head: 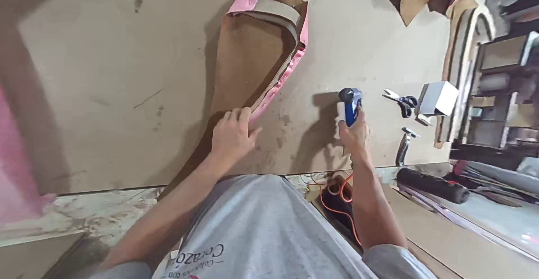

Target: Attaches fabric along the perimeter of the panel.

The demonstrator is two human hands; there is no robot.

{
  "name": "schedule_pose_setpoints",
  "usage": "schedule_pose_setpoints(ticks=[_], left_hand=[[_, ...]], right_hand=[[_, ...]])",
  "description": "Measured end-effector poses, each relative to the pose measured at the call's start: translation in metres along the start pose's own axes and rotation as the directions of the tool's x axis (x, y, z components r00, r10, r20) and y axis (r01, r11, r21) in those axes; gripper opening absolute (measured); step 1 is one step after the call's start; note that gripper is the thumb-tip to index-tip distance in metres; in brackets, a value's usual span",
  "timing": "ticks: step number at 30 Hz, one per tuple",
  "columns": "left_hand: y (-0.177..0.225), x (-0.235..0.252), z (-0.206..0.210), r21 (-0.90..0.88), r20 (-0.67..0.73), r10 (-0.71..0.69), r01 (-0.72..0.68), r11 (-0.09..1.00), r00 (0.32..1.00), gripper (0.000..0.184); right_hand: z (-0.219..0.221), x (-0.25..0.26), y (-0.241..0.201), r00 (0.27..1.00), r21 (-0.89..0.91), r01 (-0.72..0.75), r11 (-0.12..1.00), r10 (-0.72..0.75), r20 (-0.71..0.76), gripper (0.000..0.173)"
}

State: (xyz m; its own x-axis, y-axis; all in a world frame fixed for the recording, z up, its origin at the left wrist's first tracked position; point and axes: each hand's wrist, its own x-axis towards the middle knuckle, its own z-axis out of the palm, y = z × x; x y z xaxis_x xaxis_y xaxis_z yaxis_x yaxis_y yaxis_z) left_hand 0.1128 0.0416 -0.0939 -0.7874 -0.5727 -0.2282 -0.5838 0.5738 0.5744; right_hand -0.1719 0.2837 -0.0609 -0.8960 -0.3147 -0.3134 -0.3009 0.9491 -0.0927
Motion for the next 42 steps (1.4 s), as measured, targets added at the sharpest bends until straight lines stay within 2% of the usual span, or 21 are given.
schedule_pose_setpoints(ticks=[3,5,6,7,9,11,13,15,17,22,24,25,27,28,29,31,32,34,36,39,42], left_hand=[[0.000,-0.012,0.018,0.090,-0.173,0.095,-0.080,0.993,0.980,0.044],[0.012,-0.006,-0.002,-0.057,-0.201,0.035,-0.047,0.997,0.979,0.044],[0.021,-0.001,-0.019,-0.168,-0.191,-0.024,-0.008,0.986,0.981,0.044],[0.029,0.004,-0.036,-0.285,-0.170,-0.073,0.022,0.958,0.983,0.043],[0.043,0.013,-0.058,-0.535,-0.162,-0.102,-0.001,0.845,0.982,0.038],[0.057,0.019,-0.069,-0.756,-0.098,-0.145,0.021,0.654,0.985,0.032],[0.067,0.021,-0.070,-0.886,0.015,-0.148,0.082,0.457,0.989,0.021],[0.073,0.023,-0.064,-0.937,0.125,-0.092,0.148,0.316,0.988,0.010],[0.079,0.028,-0.061,-0.947,0.189,-0.033,0.192,0.257,0.981,0.025],[0.093,0.037,-0.057,-0.972,0.154,-0.043,0.159,0.173,0.987,0.024],[0.095,0.040,-0.057,-0.966,0.136,-0.036,0.141,0.218,0.990,0.036],[0.098,0.040,-0.057,-0.944,0.089,-0.087,0.112,0.310,0.992,0.034],[0.102,0.037,-0.055,-0.819,-0.085,-0.164,0.024,0.573,0.983,0.024],[0.102,0.037,-0.054,-0.752,-0.153,-0.170,-0.003,0.660,0.974,0.020],[0.102,0.038,-0.055,-0.712,-0.184,-0.176,-0.007,0.702,0.967,0.017],[0.101,0.042,-0.062,-0.711,-0.143,-0.192,0.034,0.702,0.971,0.015],[0.099,0.045,-0.066,-0.741,-0.089,-0.184,0.059,0.668,0.979,0.014],[0.096,0.051,-0.075,-0.813,0.067,-0.120,0.124,0.568,0.990,0.017],[0.092,0.056,-0.079,-0.827,0.142,-0.026,0.133,0.546,0.989,0.022],[0.079,0.058,-0.072,-0.802,0.133,0.062,0.071,0.593,0.989,0.021],[0.086,0.051,-0.053,-0.820,0.061,0.036,0.029,0.571,0.998,0.017]], right_hand=[[0.005,0.010,0.012,0.996,-0.012,0.050,0.999,-0.051,-0.070,0.068],[-0.003,-0.003,-0.010,0.980,0.084,0.158,0.984,-0.146,-0.139,0.061],[-0.003,-0.012,-0.027,0.963,0.205,0.249,0.947,-0.218,-0.160,0.057],[-0.002,-0.021,-0.047,0.935,0.350,0.352,0.868,-0.309,-0.175,0.055],[0.007,-0.036,-0.091,0.853,0.606,0.506,0.613,-0.461,-0.246,0.059],[0.018,-0.046,-0.130,0.764,0.705,0.598,0.381,-0.535,-0.359,0.064],[0.028,-0.052,-0.157,0.692,0.702,0.667,0.250,-0.558,-0.458,0.066],[0.037,-0.058,-0.169,0.646,0.656,0.723,0.217,-0.549,-0.531,0.066],[0.041,-0.063,-0.167,0.628,0.623,0.748,0.229,-0.547,-0.553,0.066],[0.053,-0.072,-0.163,0.587,0.585,0.787,0.194,-0.528,-0.614,0.070],[0.056,-0.074,-0.166,0.575,0.578,0.796,0.178,-0.519,-0.632,0.070],[0.058,-0.076,-0.168,0.571,0.570,0.802,0.178,-0.505,-0.647,0.069],[0.064,-0.079,-0.171,0.562,0.548,0.816,0.184,-0.469,-0.681,0.068],[0.066,-0.080,-0.173,0.559,0.541,0.820,0.185,-0.457,-0.692,0.067],[0.068,-0.081,-0.174,0.560,0.538,0.822,0.189,-0.447,-0.698,0.068],[0.067,-0.080,-0.176,0.566,0.544,0.817,0.189,-0.444,-0.695,0.068],[0.066,-0.081,-0.177,0.571,0.553,0.812,0.184,-0.445,-0.690,0.069],[0.065,-0.082,-0.178,0.577,0.574,0.803,0.162,-0.451,-0.681,0.069],[0.068,-0.083,-0.179,0.569,0.591,0.799,0.112,-0.462,-0.681,0.070],[0.076,-0.076,-0.173,0.605,0.665,0.746,0.036,-0.452,-0.655,0.075],[0.074,-0.045,-0.173,0.697,0.752,0.658,0.038,-0.406,-0.590,0.087]])
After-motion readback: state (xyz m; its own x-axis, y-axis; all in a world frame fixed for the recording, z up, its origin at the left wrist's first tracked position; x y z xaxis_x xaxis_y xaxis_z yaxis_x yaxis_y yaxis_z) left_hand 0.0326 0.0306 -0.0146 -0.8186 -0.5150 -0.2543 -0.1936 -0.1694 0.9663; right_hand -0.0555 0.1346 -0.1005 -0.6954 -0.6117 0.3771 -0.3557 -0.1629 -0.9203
